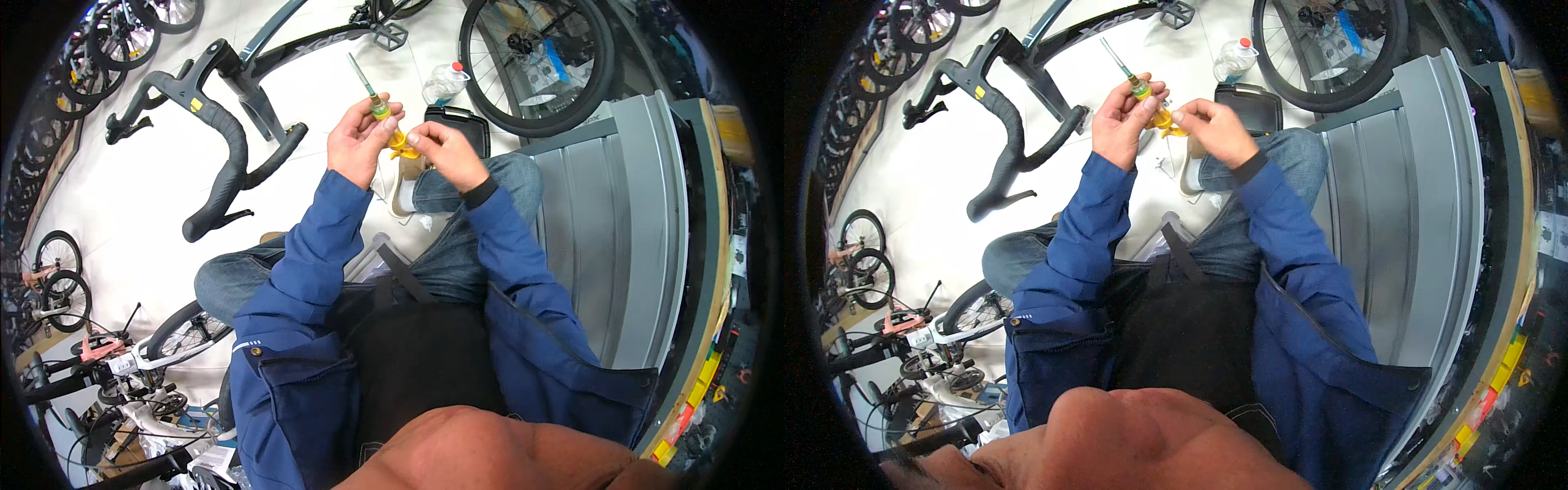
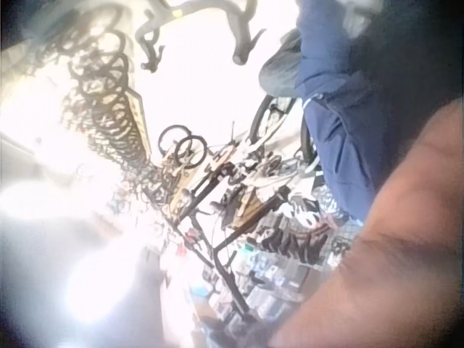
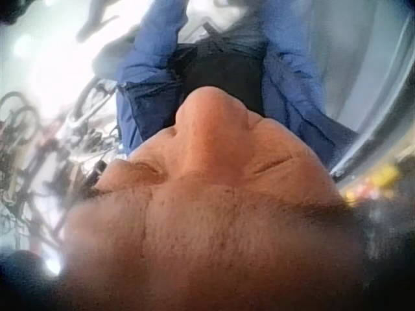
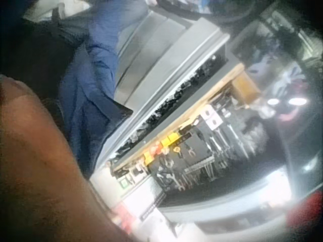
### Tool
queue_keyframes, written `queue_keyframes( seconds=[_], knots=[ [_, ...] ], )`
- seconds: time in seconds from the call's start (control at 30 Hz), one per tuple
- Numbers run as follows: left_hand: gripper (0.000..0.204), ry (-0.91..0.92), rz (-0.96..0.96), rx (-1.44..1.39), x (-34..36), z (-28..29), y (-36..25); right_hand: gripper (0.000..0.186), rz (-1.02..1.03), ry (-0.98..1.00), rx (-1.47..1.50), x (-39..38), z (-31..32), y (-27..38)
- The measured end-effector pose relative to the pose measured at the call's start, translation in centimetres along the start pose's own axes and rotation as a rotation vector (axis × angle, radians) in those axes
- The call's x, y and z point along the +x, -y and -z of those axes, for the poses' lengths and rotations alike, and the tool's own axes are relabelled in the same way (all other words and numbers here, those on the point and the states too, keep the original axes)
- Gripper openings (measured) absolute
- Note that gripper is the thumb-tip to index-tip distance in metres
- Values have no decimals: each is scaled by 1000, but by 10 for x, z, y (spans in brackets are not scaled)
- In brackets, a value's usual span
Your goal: The person works on a bicycle's handlebar stem, inserting a small brass component into the steerer tube and tapping it into place. They then retrieve a lubricant bottle and a syringe, preparing to apply lubricant to the component.
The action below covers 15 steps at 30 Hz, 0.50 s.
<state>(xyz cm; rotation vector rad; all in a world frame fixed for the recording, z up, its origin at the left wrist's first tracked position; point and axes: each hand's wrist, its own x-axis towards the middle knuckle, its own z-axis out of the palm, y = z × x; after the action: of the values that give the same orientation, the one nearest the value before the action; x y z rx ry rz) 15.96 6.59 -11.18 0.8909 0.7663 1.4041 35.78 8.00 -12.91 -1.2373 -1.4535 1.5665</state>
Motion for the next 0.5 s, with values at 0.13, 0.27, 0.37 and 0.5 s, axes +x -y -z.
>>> queue_keyframes(
  seconds=[0.13,0.27,0.37,0.5],
  knots=[
    [45,-44,-30,8,-14,-3,-5,48,86,116,810,-18,-43,-38],
    [43,-179,35,18,-20,-3,11,47,102,137,945,-29,-61,-56],
    [41,-160,78,94,-20,6,31,45,184,128,820,-36,-57,-60],
    [41,-162,298,-240,-26,21,72,36,104,93,741,-37,-51,-69]
  ],
)
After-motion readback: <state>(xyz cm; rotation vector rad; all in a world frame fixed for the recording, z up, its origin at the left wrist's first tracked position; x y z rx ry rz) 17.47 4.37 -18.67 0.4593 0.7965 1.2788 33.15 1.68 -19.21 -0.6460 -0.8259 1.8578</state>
